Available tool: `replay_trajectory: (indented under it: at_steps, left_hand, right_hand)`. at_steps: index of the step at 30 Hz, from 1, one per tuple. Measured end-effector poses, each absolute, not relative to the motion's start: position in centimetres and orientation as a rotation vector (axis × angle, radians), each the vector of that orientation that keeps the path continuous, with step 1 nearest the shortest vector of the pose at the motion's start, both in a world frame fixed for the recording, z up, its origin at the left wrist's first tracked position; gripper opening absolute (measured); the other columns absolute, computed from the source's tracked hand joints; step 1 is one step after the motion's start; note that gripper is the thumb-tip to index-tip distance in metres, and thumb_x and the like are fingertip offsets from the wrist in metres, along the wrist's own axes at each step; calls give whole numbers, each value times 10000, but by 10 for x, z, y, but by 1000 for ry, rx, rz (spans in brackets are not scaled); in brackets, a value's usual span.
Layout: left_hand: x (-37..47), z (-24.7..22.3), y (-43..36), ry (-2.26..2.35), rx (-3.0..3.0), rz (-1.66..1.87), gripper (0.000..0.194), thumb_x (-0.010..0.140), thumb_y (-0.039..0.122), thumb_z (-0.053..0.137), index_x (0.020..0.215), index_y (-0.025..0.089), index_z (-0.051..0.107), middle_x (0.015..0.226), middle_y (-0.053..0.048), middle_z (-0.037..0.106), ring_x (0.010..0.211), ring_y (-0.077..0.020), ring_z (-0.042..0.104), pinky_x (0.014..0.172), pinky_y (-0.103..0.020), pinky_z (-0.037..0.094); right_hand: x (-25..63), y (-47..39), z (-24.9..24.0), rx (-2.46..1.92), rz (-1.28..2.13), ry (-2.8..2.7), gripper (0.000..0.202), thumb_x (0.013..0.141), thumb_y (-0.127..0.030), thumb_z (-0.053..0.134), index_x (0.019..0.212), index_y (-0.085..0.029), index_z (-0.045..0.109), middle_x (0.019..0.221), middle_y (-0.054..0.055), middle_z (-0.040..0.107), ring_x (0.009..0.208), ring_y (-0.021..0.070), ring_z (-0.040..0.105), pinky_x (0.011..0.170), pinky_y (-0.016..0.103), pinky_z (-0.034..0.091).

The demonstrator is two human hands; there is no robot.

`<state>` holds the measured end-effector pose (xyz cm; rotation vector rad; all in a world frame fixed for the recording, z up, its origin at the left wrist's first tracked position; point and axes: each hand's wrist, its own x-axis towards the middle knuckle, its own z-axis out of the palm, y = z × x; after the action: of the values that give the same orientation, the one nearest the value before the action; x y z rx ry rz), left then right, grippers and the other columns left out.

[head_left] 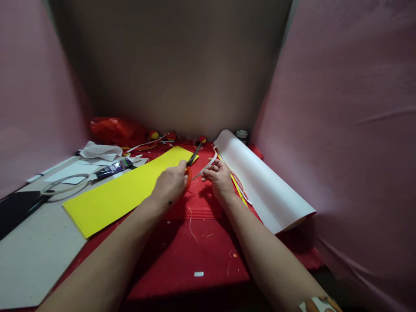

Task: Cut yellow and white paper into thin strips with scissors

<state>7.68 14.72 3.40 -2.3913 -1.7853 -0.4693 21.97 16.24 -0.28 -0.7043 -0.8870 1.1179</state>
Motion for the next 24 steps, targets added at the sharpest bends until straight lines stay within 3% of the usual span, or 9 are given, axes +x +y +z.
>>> replay_trajectory:
  at_steps: [3,8,11,14,18,24]
  left_hand:
    - [68,38,154,-1945,-2239,-635,293,823,307,353,1002,152,527,713,-121,614,665,-252,595,543,-296,373]
    - [74,40,157,-2214,-2820,-1481,330,690,303,569,984,157,540,541,6,530,432,-108,475,436,-213,342]
    - [83,40,153,-2328,-2997,-1663,370,582,256,648,920,134,559,463,50,474,359,-65,372,381,-191,282]
    - [85,37,154,-2343,-3000,-1579,345,537,219,646,865,128,583,489,43,514,379,-60,378,398,-194,291]
    - [75,31,165,-2238,-2936,-1210,353,535,243,638,876,149,632,486,47,491,442,-80,394,445,-207,300]
    - [67,31,168,-2070,-2761,-811,327,607,273,568,909,184,658,551,13,539,511,-111,442,502,-222,313]
  right_hand:
    - [220,162,-1,-703,1124,-875,397,537,-82,599,907,-165,481,559,-89,554,456,95,573,392,185,474]
    - [219,162,-3,-653,1207,-871,429,531,-89,640,923,-160,484,558,-74,568,468,111,587,410,206,490]
    - [217,161,-4,-624,1248,-875,416,529,-80,638,911,-156,493,562,-64,580,473,112,586,423,211,491]
    - [217,160,-2,-623,1271,-886,403,535,-74,629,913,-156,514,584,-57,591,472,104,580,411,201,477]
    - [226,163,3,-625,1205,-851,313,559,-110,634,857,-146,544,575,-56,574,462,98,579,394,188,460]
    - [238,168,9,-669,1106,-752,239,547,-106,625,753,-146,511,544,-55,564,434,97,572,376,182,449]
